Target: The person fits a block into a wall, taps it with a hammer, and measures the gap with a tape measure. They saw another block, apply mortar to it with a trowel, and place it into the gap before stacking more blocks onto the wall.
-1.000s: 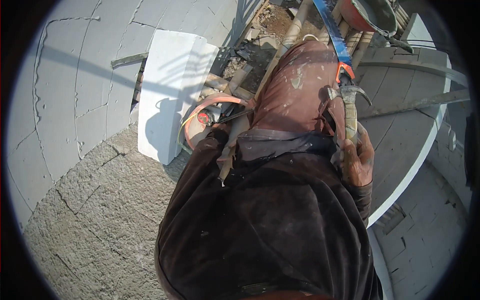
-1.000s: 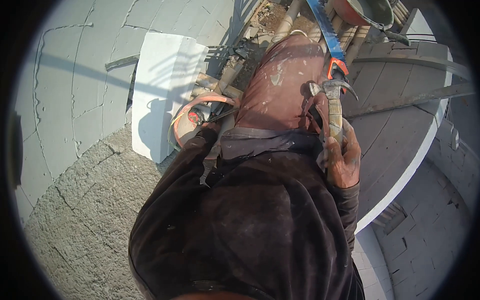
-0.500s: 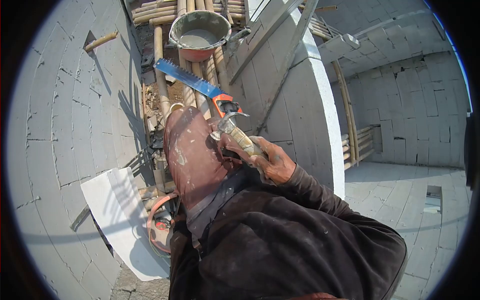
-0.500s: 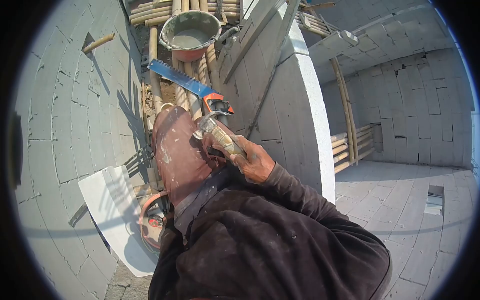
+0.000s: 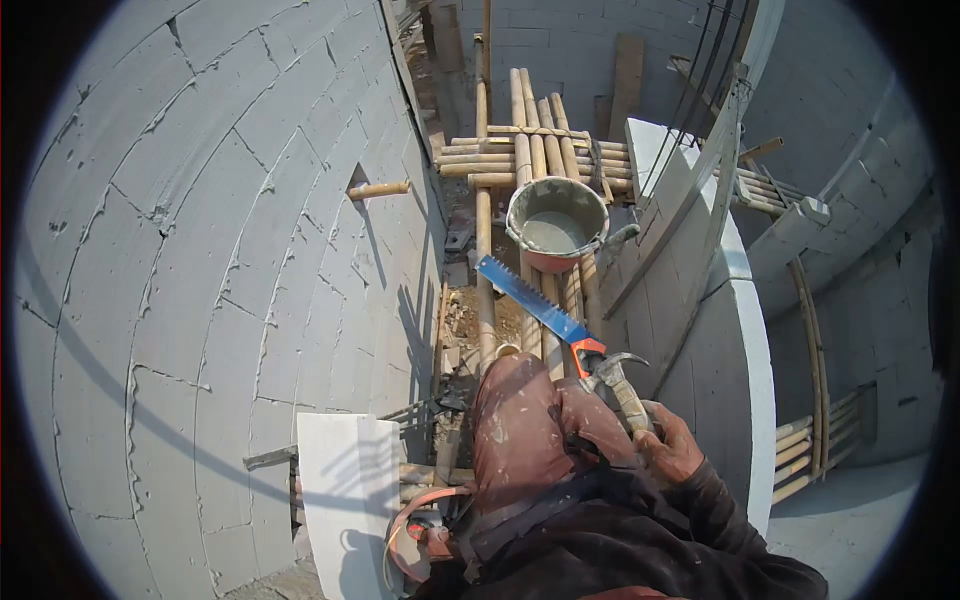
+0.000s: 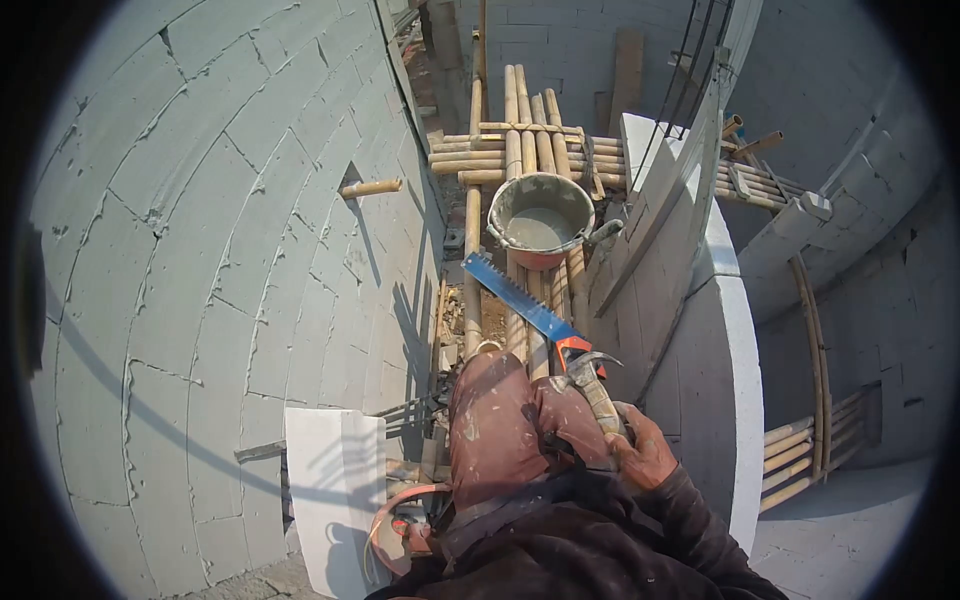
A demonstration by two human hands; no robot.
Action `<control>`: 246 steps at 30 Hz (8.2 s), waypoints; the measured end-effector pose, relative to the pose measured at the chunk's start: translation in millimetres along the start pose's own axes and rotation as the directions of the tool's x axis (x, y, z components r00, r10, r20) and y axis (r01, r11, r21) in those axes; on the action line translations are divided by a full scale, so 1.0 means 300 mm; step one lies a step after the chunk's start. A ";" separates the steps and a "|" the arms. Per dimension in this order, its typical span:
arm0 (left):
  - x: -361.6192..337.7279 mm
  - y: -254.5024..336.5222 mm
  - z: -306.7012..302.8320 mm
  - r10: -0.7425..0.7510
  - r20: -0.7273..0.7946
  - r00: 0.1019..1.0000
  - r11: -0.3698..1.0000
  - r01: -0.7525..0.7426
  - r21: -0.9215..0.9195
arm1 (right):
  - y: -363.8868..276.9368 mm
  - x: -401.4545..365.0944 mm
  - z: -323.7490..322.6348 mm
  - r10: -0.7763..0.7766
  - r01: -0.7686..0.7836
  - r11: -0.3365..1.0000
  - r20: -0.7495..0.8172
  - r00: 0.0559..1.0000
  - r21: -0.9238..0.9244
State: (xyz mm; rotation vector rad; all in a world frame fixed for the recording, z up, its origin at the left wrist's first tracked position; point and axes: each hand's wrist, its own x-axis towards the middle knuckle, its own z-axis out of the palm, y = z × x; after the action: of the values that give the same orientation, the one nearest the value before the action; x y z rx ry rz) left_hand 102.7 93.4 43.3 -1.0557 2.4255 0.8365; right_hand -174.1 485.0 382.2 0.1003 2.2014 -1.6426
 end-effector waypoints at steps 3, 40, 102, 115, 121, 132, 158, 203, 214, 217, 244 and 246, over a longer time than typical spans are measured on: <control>0.022 0.052 -0.084 -0.069 -0.472 0.879 0.899 -0.150 -0.411 | -0.106 -0.042 -0.089 0.037 -0.035 0.991 -0.012 0.999 0.128; -0.216 2.729 0.068 0.859 -0.148 0.490 0.421 -0.842 -0.338 | -0.360 0.252 -0.973 -0.542 -0.035 0.517 -0.359 0.760 -0.855; -0.360 2.372 0.178 0.861 -0.045 0.507 0.457 -0.808 -0.372 | -0.228 0.464 -1.225 -0.745 0.130 0.133 -0.013 0.666 -0.983; -0.357 2.371 0.166 0.857 -0.003 0.515 0.478 -0.799 -0.365 | -0.219 0.351 -1.120 -0.587 0.123 0.187 -0.011 0.809 -0.975; -0.360 2.368 0.175 0.857 -0.015 0.515 0.469 -0.793 -0.389 | -0.466 0.232 -1.048 -0.372 -0.138 0.584 -0.414 0.831 -0.800; -0.367 2.375 0.140 0.851 0.016 0.525 0.494 -0.789 -0.364 | -0.327 0.190 -0.994 -0.418 -0.050 0.508 -0.297 0.858 -0.860; -0.374 2.360 0.145 0.851 0.009 0.524 0.488 -0.786 -0.380 | -0.059 0.128 -0.804 -0.721 0.126 0.571 -0.423 0.549 -0.811; -0.224 0.214 -0.448 -0.032 0.314 0.949 0.818 0.205 -0.537 | -0.060 0.235 0.416 -0.115 0.376 0.887 0.659 0.743 -0.269; -0.061 -0.074 -0.204 -0.089 0.399 0.913 0.854 -0.136 0.502 | 0.028 0.321 0.183 -0.377 0.496 0.646 0.323 0.868 -0.580; -0.118 -0.143 -0.236 -0.142 0.330 0.933 0.896 -0.021 0.444 | 0.074 0.324 0.144 -0.197 0.277 0.837 0.212 0.957 -0.473; 0.203 0.125 -0.116 -0.145 -0.198 0.969 0.983 0.165 0.087 | -0.102 -0.140 -0.352 -0.451 -0.168 0.659 -0.564 0.692 -0.733; 0.216 0.142 -0.122 -0.127 -0.199 0.972 0.989 0.140 0.053 | -0.027 -0.171 -0.453 -0.488 -0.342 0.516 -0.598 0.636 -0.785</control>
State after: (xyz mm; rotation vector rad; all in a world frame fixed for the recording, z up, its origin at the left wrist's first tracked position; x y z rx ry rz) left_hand 25.0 58.3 52.1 -1.3137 2.4873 0.6291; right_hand -165.1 618.4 439.5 0.5130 3.4907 -0.1998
